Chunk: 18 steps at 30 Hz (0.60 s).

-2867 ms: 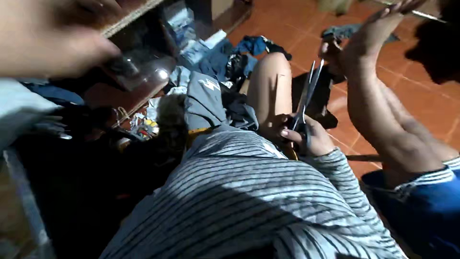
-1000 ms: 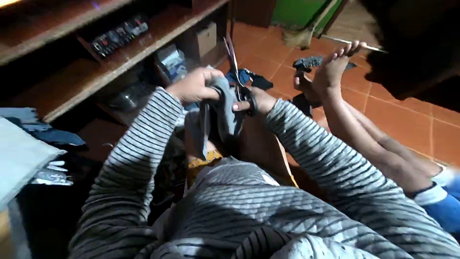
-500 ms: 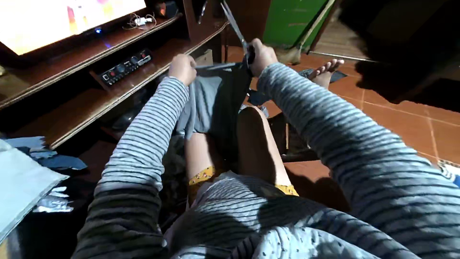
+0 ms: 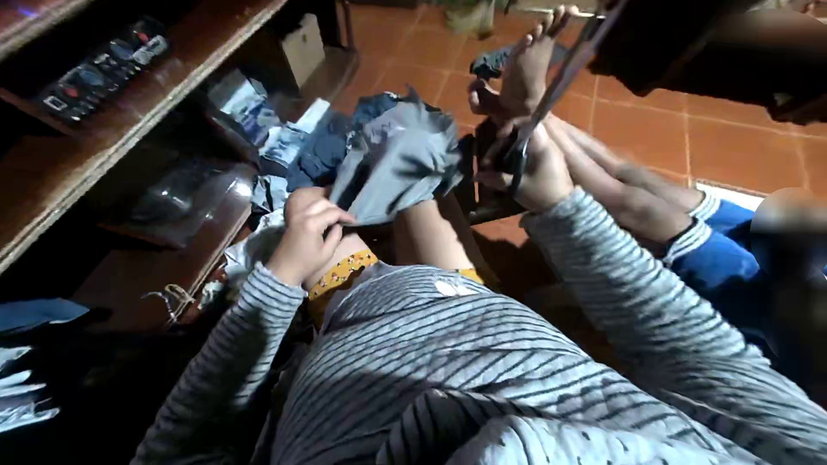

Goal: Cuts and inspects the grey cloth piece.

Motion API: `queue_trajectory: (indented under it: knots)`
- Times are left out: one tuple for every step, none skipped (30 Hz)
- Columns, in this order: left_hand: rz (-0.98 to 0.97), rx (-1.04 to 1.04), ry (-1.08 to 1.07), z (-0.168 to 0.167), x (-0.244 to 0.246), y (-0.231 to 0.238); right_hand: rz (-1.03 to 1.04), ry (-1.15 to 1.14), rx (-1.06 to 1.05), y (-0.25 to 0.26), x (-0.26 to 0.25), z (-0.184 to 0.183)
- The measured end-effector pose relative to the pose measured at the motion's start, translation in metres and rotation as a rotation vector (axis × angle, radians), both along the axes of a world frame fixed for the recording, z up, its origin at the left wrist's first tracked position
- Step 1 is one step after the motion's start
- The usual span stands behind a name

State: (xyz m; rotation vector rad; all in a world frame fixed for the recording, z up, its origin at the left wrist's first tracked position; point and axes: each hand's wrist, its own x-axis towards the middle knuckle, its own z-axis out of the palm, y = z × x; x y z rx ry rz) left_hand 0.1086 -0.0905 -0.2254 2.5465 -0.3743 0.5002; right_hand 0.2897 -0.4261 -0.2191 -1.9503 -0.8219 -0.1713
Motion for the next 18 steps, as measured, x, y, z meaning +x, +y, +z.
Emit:
queue_trajectory:
  knots:
    - [-0.004, -0.034, 0.031, -0.016, -0.004, -0.003, -0.028, 0.054, 0.022, -0.011, -0.016, -0.013]
    - [-0.005, -0.063, 0.055, -0.028, -0.005, -0.005, -0.056, 0.119, 0.034, -0.02, -0.03, -0.025]
    - [-0.002, -0.074, 0.079, -0.036, -0.005, -0.007, -0.082, 0.183, 0.05, -0.028, -0.041, -0.035]
    - [0.008, -0.065, 0.101, -0.039, -0.002, -0.009, -0.1, 0.232, 0.064, -0.034, -0.049, -0.043]
    - [0.03, -0.042, 0.124, -0.04, 0.002, -0.012, -0.11, 0.278, 0.08, -0.038, -0.057, -0.05]
    - [0.05, -0.021, 0.144, -0.039, 0.009, -0.015, -0.113, 0.332, 0.095, -0.04, -0.063, -0.056]
    - [0.058, -0.008, 0.145, -0.039, 0.016, -0.02, -0.108, 0.383, 0.105, -0.041, -0.069, -0.062]
    - [0.051, 0.003, 0.118, -0.04, 0.024, -0.026, -0.102, 0.438, 0.114, -0.04, -0.075, -0.066]
    - [0.032, 0.002, 0.079, -0.041, 0.031, -0.034, -0.098, 0.489, 0.118, -0.038, -0.081, -0.071]
    - [0.006, -0.013, 0.052, -0.043, 0.039, -0.043, -0.1, 0.534, 0.117, -0.036, -0.086, -0.076]
    - [-0.014, -0.034, 0.033, -0.046, 0.047, -0.051, -0.107, 0.565, 0.122, -0.033, -0.089, -0.078]
    - [-0.025, -0.056, 0.023, -0.049, 0.054, -0.059, -0.117, 0.568, 0.137, -0.031, -0.089, -0.078]
    - [-0.036, -0.077, 0.021, -0.051, 0.06, -0.065, -0.129, 0.543, 0.159, -0.029, -0.085, -0.077]
    - [-0.047, -0.09, 0.024, -0.053, 0.065, -0.071, -0.148, 0.507, 0.184, -0.027, -0.078, -0.074]
    - [-0.056, -0.095, 0.02, -0.056, 0.068, -0.076, -0.168, 0.471, 0.197, -0.025, -0.069, -0.07]
    - [-0.064, -0.095, 0.015, -0.058, 0.07, -0.079, -0.179, 0.446, 0.203, -0.022, -0.059, -0.065]
    - [-0.068, -0.092, 0.005, -0.058, 0.071, -0.082, -0.177, 0.437, 0.204, -0.017, -0.049, -0.059]
    - [-0.071, -0.093, -0.017, -0.058, 0.071, -0.084, -0.168, 0.44, 0.196, -0.009, -0.041, -0.054]
